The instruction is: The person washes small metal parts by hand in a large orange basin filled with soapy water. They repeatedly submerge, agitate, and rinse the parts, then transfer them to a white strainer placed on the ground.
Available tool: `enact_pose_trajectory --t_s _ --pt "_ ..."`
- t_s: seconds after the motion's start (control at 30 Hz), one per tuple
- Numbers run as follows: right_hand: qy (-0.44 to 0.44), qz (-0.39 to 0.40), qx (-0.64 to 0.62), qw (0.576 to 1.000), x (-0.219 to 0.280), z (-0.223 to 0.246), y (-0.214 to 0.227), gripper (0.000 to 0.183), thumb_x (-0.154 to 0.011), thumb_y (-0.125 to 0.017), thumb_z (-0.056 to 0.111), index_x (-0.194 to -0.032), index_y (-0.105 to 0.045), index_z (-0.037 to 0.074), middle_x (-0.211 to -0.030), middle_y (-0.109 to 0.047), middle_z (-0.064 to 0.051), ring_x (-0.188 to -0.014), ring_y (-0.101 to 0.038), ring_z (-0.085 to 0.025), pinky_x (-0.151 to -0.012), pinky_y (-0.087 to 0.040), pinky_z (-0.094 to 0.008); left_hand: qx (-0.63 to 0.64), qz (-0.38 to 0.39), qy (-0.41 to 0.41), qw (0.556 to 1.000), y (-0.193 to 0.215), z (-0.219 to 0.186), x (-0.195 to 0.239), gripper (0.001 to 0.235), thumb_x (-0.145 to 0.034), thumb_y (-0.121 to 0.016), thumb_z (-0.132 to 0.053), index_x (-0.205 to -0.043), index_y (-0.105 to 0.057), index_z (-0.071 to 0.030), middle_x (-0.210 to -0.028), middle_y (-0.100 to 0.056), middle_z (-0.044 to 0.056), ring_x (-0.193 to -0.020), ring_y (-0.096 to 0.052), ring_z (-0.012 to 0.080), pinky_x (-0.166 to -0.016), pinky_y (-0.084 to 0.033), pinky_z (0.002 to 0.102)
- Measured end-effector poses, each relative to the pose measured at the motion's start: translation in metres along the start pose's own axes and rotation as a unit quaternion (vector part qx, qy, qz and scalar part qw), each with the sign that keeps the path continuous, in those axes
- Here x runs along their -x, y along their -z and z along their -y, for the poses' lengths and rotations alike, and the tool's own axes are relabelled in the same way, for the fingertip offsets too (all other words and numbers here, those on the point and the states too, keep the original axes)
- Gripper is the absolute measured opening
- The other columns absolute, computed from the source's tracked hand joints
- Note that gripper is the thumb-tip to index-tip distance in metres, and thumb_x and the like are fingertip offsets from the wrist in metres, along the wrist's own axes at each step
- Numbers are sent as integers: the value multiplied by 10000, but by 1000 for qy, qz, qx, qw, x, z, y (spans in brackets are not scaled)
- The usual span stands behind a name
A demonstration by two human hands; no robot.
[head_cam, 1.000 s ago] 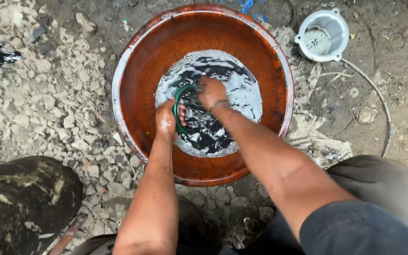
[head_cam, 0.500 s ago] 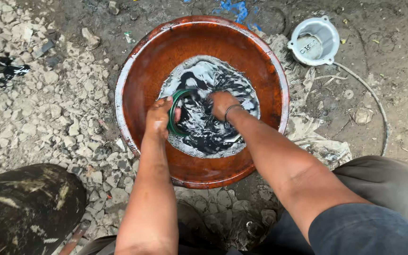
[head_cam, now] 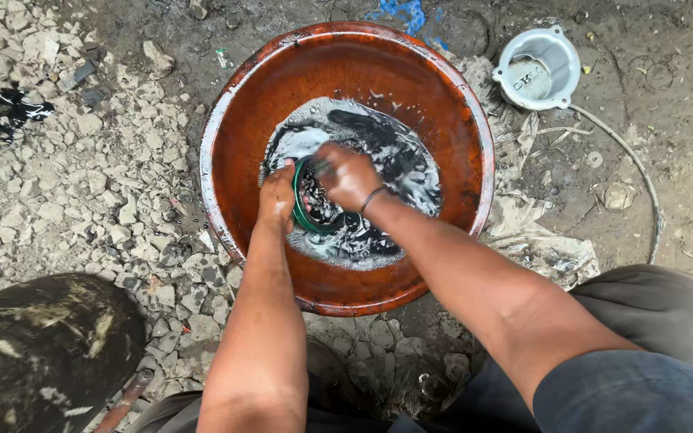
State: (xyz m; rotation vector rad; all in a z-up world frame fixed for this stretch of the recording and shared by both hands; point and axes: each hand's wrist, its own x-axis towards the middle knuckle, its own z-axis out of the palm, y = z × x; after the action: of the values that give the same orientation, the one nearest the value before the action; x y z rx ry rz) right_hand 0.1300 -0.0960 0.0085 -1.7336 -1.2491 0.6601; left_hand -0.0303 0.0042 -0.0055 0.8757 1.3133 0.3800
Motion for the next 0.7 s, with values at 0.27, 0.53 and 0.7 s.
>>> enact_pose_trajectory --t_s 0.27,0.53,0.7 --pt "119 45 113 985 -2 32 -10 244 -792 -581 -22 -994 -699 46 -1016 -673 -177 -887 -678 -368 -786 -573 -453 -44 -55 74 995 2 13 -14 476 -1009 -558 -424 -1245 -700 -35 -921 -676 206 -680 -606 288 -560 -473 460" --pt "147 17 72 986 -8 25 -14 152 -738 -632 -17 -872 -664 50 -917 -636 -197 -880 -651 -395 -758 -555 -470 -47 -15 -67 997 0 15 -20 292 -1015 -566 -294 -1094 -744 -76 -847 -727 6 -624 -677 135 -520 -541 329" --pt "88 22 120 989 -12 3 -10 162 -754 -626 -44 -875 -679 50 -915 -681 -167 -907 -666 -382 -816 -567 -456 21 -4 4 1000 -13 14 -10 325 -1020 -567 -312 -928 -695 -29 -613 -572 59 -428 -483 182 -380 -400 359"
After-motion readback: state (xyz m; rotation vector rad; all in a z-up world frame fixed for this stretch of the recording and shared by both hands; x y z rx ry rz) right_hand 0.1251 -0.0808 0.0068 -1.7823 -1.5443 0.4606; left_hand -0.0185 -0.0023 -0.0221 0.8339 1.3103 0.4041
